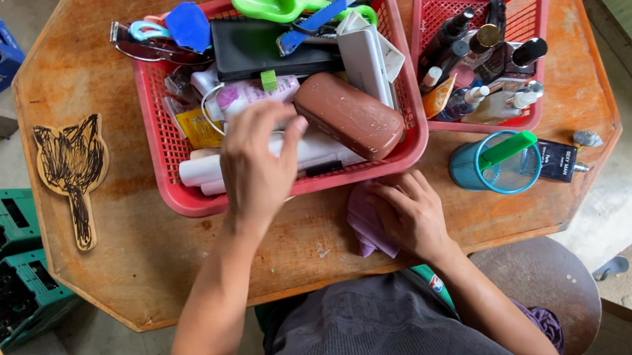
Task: The person wipes several cosmetic bottles and containers with a purple cloth, then places them into a red basket. The person handles perfume bottles, tubes, and small containers one at a time, wiping each before moving it to the basket.
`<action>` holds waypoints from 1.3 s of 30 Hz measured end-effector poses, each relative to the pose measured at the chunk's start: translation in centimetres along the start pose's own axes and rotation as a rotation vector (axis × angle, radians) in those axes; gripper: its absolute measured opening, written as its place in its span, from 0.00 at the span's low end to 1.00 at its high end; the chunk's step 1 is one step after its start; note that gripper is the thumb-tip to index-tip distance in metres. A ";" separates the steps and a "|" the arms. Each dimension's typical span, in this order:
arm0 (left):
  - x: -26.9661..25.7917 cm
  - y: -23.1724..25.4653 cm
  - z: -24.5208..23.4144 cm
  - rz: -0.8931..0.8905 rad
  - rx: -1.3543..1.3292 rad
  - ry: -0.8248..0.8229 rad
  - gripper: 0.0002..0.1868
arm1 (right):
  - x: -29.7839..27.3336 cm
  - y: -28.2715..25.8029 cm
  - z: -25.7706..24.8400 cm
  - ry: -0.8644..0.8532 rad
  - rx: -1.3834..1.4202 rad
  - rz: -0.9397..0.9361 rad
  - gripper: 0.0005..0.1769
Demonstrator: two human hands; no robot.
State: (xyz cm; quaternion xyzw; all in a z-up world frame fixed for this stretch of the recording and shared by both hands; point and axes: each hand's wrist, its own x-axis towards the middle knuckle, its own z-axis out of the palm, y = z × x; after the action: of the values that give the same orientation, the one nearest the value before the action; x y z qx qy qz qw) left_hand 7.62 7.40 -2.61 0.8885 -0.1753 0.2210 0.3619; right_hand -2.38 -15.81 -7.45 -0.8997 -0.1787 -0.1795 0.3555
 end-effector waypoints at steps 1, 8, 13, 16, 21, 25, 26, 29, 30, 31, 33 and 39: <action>0.9 -0.7 0.1 -0.002 0.078 -0.013 0.13 | 0.0 -0.1 0.0 -0.004 -0.009 0.003 0.15; 2.7 -2.8 1.0 0.061 0.322 -0.089 0.24 | 0.3 -0.1 -0.3 -0.006 0.005 -0.001 0.16; 2.3 -3.3 1.1 0.053 0.278 -0.032 0.18 | 0.4 0.1 0.0 0.010 0.022 -0.004 0.14; 2.0 -3.3 0.8 0.017 0.194 0.005 0.14 | 0.2 0.3 0.1 0.041 0.028 -0.002 0.13; 0.3 -2.0 0.3 -0.244 -0.649 -0.033 0.16 | -0.5 0.2 -0.7 0.131 0.115 0.013 0.10; -2.0 0.3 0.9 -0.449 -1.576 -0.247 0.17 | -0.4 -0.8 -1.2 0.256 0.249 -0.017 0.11; -2.5 0.9 1.1 -0.496 -1.680 -0.286 0.17 | -0.2 -1.1 -1.4 0.273 0.258 -0.014 0.13; -3.5 2.9 1.7 -0.560 -1.778 -0.362 0.18 | 0.8 -2.1 -2.0 0.323 0.256 -0.037 0.21; -3.8 3.5 1.8 -0.569 -1.776 -0.380 0.19 | 1.2 -2.3 -2.2 0.335 0.237 -0.065 0.24; -4.1 3.9 1.8 -0.577 -1.717 -0.402 0.19 | 1.6 -2.5 -2.5 0.346 0.215 -0.092 0.27; -4.5 4.7 1.9 -0.588 -1.600 -0.448 0.19 | 2.0 -2.9 -3.3 0.274 0.185 -0.126 0.28; -5.5 6.2 2.5 -0.540 -1.192 -0.536 0.10 | 2.4 -2.4 -3.7 0.155 0.104 -0.189 0.29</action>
State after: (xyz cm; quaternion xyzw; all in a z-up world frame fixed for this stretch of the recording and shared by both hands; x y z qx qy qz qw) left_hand 0.75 2.26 -3.51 0.5754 -0.1228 -0.2365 0.7733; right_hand -2.10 -16.33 -2.50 -0.8426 -0.2436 -0.2719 0.3958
